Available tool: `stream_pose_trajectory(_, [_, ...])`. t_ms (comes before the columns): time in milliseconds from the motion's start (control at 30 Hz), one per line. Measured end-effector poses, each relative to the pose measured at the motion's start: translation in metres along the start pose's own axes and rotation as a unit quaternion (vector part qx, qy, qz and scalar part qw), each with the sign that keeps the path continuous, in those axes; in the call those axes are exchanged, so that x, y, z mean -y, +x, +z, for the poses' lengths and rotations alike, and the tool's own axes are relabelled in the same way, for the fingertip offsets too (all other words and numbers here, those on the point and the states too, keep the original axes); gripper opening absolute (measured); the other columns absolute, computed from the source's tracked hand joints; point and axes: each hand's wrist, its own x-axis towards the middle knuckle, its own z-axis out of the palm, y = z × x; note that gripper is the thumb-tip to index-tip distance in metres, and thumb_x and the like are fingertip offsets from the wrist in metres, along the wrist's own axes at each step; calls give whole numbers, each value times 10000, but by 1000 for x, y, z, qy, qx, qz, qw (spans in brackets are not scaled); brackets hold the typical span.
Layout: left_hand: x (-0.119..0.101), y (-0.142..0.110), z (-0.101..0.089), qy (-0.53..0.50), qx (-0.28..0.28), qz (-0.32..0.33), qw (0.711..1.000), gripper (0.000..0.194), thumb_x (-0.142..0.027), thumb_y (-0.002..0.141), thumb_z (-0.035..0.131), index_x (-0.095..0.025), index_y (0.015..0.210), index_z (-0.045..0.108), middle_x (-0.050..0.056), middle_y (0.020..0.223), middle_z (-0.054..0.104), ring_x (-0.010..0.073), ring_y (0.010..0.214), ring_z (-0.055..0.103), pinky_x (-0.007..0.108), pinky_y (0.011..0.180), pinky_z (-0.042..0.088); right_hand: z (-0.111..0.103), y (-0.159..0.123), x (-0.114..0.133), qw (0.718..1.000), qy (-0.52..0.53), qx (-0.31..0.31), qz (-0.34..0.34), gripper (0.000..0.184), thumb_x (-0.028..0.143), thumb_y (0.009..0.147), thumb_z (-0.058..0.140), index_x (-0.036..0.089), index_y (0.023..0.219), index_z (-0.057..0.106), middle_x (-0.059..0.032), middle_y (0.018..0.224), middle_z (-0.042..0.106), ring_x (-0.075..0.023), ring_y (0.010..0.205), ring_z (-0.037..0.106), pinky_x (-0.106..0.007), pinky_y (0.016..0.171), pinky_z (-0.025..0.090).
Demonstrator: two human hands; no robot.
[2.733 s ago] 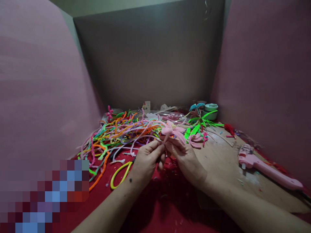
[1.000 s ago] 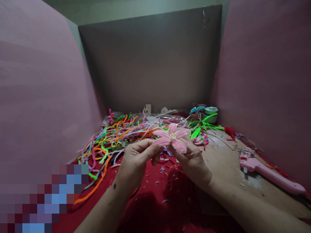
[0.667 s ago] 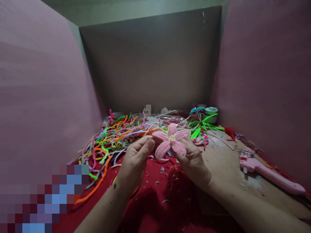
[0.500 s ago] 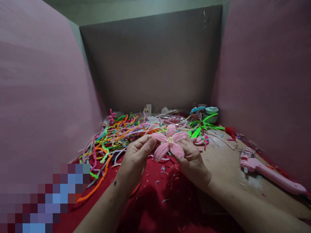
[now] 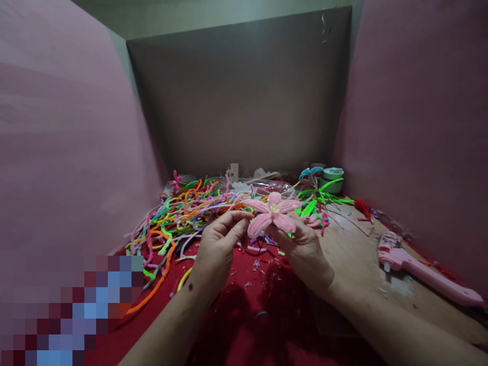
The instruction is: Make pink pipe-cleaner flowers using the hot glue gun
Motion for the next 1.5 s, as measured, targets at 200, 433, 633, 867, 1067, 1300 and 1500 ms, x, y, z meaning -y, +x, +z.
stream_pose_trajectory(200, [-1,0,2,20,-36,9,999,169,-301,782,590,-152,852,628,17,777,609,80,613,497,207,576,399,-2,1,0,999,-36,-7,-33,137,262,847,527,214,766,626,-13,751,559,-165,764,465,-321,728,377])
stream_pose_trajectory(433, [-7,-9,-1,76,-130,176,973,258,-334,848,482,-211,1039,604,48,924,613,152,828,571,286,747,451,-3,3,2,986,-145,-7,-81,203,237,846,519,205,682,634,-13,658,565,-173,730,431,-329,717,341])
stream_pose_trajectory(633, [-8,-19,2,450,-25,434,780,432,-379,855,453,-234,1260,495,103,1306,445,271,1202,363,462,1014,276,-5,2,9,968,-234,4,-92,246,256,860,487,193,675,636,-20,610,566,-170,686,413,-331,700,316])
stream_pose_trajectory(867, [1,-16,10,548,4,436,714,543,-455,831,459,-241,1328,414,108,1443,292,318,1303,223,527,1040,223,-7,0,10,952,-288,28,-102,273,331,870,463,201,745,668,-39,644,593,-180,696,409,-342,697,292])
stream_pose_trajectory(1067, [8,-16,14,600,2,456,657,609,-447,773,562,-216,1319,424,136,1427,338,333,1312,221,553,1052,162,-7,-1,10,960,-257,14,-111,291,311,839,506,167,600,589,-44,650,609,-173,672,395,-326,655,281])
stream_pose_trajectory(1300, [8,-14,11,586,-8,439,682,583,-408,795,550,-235,1331,396,131,1439,302,327,1309,229,537,1040,198,-6,-1,8,961,-261,27,-91,213,321,829,532,200,697,647,-29,647,609,-180,695,421,-335,695,285])
stream_pose_trajectory(1500, [3,-12,6,529,-31,417,739,748,-382,747,621,-219,1383,263,147,1372,372,313,1259,307,488,1029,249,-5,1,3,975,-214,10,-68,232,288,829,522,210,642,635,-22,625,592,-181,693,430,-343,715,305])
